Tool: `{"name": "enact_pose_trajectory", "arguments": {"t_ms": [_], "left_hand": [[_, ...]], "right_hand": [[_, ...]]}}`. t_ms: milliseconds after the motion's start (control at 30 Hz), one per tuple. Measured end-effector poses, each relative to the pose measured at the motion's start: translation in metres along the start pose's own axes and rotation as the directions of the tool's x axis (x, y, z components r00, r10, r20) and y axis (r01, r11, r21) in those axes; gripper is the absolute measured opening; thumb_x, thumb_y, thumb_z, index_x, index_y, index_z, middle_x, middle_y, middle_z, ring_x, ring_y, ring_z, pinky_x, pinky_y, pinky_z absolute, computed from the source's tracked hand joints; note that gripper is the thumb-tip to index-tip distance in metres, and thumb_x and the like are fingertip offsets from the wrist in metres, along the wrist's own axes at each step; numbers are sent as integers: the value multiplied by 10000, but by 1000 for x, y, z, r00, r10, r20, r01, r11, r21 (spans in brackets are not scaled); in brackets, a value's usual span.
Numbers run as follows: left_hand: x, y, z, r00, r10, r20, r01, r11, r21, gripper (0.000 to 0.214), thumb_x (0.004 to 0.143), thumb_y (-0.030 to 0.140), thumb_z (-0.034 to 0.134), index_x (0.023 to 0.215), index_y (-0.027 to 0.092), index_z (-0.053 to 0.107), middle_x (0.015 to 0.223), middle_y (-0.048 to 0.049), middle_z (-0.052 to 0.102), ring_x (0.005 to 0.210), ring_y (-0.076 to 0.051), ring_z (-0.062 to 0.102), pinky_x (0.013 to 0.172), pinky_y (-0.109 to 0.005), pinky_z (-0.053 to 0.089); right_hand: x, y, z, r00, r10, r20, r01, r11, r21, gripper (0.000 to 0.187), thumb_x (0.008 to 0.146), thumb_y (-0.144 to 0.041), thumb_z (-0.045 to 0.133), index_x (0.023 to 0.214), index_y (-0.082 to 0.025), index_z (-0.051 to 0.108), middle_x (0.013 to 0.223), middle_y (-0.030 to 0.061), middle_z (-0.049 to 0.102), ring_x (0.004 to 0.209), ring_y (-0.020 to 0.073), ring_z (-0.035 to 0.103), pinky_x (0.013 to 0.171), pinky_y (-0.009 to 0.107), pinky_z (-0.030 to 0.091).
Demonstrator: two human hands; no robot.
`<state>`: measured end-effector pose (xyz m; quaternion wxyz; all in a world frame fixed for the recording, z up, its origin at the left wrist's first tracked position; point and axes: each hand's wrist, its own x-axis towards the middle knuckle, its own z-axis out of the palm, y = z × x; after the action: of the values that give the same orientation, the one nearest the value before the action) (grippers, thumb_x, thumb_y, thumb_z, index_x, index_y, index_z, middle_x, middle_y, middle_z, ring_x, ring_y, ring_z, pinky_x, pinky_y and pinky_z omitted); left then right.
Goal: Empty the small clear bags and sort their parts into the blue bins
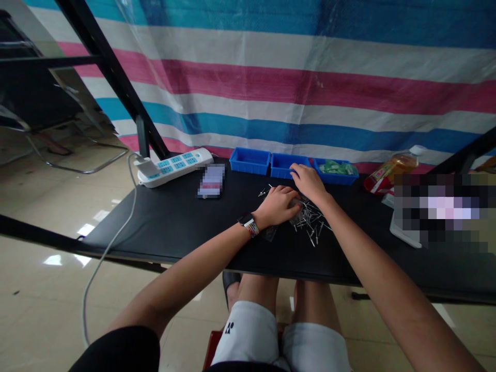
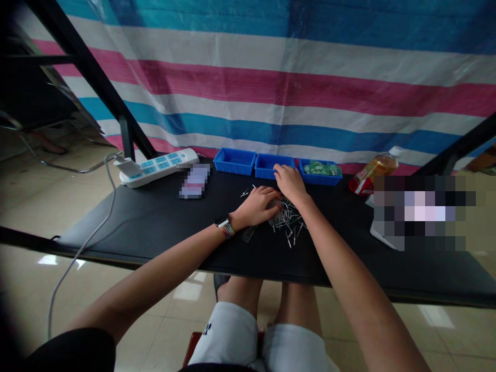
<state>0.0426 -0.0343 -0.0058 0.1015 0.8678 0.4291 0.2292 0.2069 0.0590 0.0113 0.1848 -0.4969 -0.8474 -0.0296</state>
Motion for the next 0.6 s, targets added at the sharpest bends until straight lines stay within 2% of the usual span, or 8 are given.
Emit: {"name": "enact_pose_trajectory", "arguments": {"t_ms": [200, 400, 500, 600], "left_hand": [[0, 2, -1, 1000, -19, 13, 19, 1000, 25, 317, 1025, 371, 572, 1236, 187, 720, 1319, -127, 741, 1272, -333, 633, 1114, -499, 488], [1, 1, -1, 1000, -9, 10, 8, 1000, 28, 320, 1026, 367, 573, 1239, 179, 720, 1323, -136, 739, 1284, -342, 627, 1121, -506, 488], [0, 1, -1, 1000, -7, 13, 6, 1000, 26, 317, 1024, 361, 574, 1244, 185, 719, 1329, -138, 736, 1288, -346, 624, 1121, -519, 490], [0, 1, -1, 1000, -11, 10, 10, 1000, 19, 316, 1029, 371, 572, 1251, 200, 719, 1326, -130, 733, 1287, -339, 624, 1123, -517, 488]], "right_hand": [[6, 1, 7, 1000, -21, -8, 21, 999, 49, 273, 1087, -188, 487, 1254, -168, 702, 1192, 166, 774, 1127, 324, 692, 974, 396, 484], [7, -6, 10, 1000, -3, -6, 3, 1000, 0, 279, 1079, -210, 497, 1262, -169, 704, 1185, 172, 761, 1126, 338, 662, 1028, 443, 477], [1, -13, 4, 997, 17, -77, -17, 1000, -10, 298, 1058, -247, 534, 1291, -180, 708, 1230, 177, 735, 1193, 363, 621, 1081, 491, 466], [-12, -7, -9, 975, 5, -221, -2, 1000, 15, 337, 1037, -272, 549, 1333, -192, 690, 1341, 189, 683, 1309, 378, 559, 1132, 525, 445]]}}
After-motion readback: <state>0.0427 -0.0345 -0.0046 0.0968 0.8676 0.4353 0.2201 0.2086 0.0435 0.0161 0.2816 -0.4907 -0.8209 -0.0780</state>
